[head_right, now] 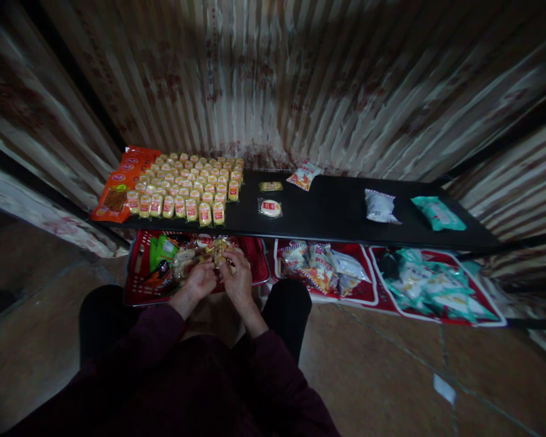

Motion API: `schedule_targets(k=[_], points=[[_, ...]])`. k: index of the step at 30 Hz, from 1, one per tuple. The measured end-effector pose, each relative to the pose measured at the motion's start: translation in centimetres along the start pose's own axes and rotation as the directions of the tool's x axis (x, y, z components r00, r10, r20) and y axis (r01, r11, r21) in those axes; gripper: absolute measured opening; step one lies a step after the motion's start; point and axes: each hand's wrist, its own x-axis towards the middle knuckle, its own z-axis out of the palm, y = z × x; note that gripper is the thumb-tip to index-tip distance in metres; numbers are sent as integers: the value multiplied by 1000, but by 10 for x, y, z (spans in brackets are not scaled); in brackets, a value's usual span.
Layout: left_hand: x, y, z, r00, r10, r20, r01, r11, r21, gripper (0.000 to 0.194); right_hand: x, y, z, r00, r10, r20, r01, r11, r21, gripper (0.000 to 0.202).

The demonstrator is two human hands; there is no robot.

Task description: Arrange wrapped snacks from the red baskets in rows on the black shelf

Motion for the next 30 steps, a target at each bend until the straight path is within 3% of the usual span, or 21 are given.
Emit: schedule_targets(k=[7, 14, 23, 30], points=[[-1, 1, 6, 1000, -1, 11, 0, 999, 47, 33, 0, -4, -3, 998, -67, -1, 67, 991, -114, 26], [-3, 3, 10, 999, 43, 21, -44, 999, 8, 39, -1, 3, -4, 993, -113, 18, 114, 986, -126, 28], [-6, 1, 8, 998, 53, 47, -58, 991, 120, 45, -1, 13, -3, 1000, -6, -12, 4, 995, -102, 28], [-7, -3, 9, 987, 159, 39, -163, 968, 190, 40, -4, 20, 1, 988, 150, 32, -150, 989, 3, 33]])
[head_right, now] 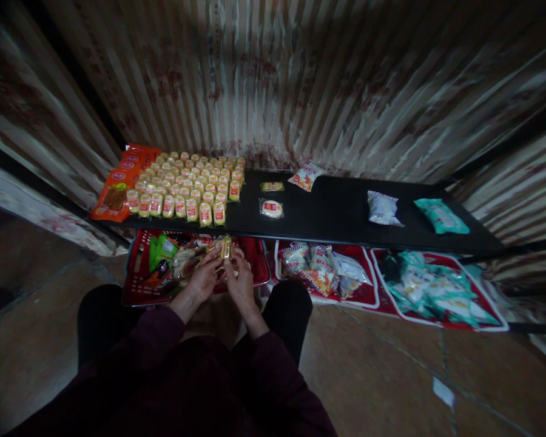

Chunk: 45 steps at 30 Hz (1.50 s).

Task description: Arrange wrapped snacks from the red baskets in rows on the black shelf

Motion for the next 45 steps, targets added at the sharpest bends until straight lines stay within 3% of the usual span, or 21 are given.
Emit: schedule_targets(k=[4, 14, 18, 23, 31, 36, 41, 45], points=[[0, -6, 0, 997, 77, -1, -77, 997, 7, 34, 0, 7, 4, 999, 50, 16, -51, 995, 85, 41], [2, -18, 5, 981, 189, -32, -183, 973, 143, 34, 6, 16, 3, 996, 89, -7, -88, 992, 92, 44], [3, -17, 9, 965, 259, -42, -246, 948, 201, 36, 8, 19, 1, 995, 94, -22, -90, 986, 141, 42], [4, -11, 17, 967, 249, -54, -229, 942, 247, 29, 15, 15, -2, 989, 143, -44, -135, 981, 141, 45], [17, -1, 29, 963, 268, 15, -263, 931, 253, 29, 36, 13, -13, 996, 65, -63, -63, 997, 35, 47], [35, 1, 32, 931, 354, 86, -358, 850, 386, 32, 55, 9, -20, 997, 50, -53, -50, 999, -8, 46], [56, 8, 41, 858, 487, 163, -492, 690, 531, 36, 78, 0, -21, 999, 12, -52, -14, 999, -29, 44], [67, 18, 53, 839, 522, 151, -495, 620, 609, 42, 99, 4, -18, 994, 3, -108, -10, 998, -64, 42]])
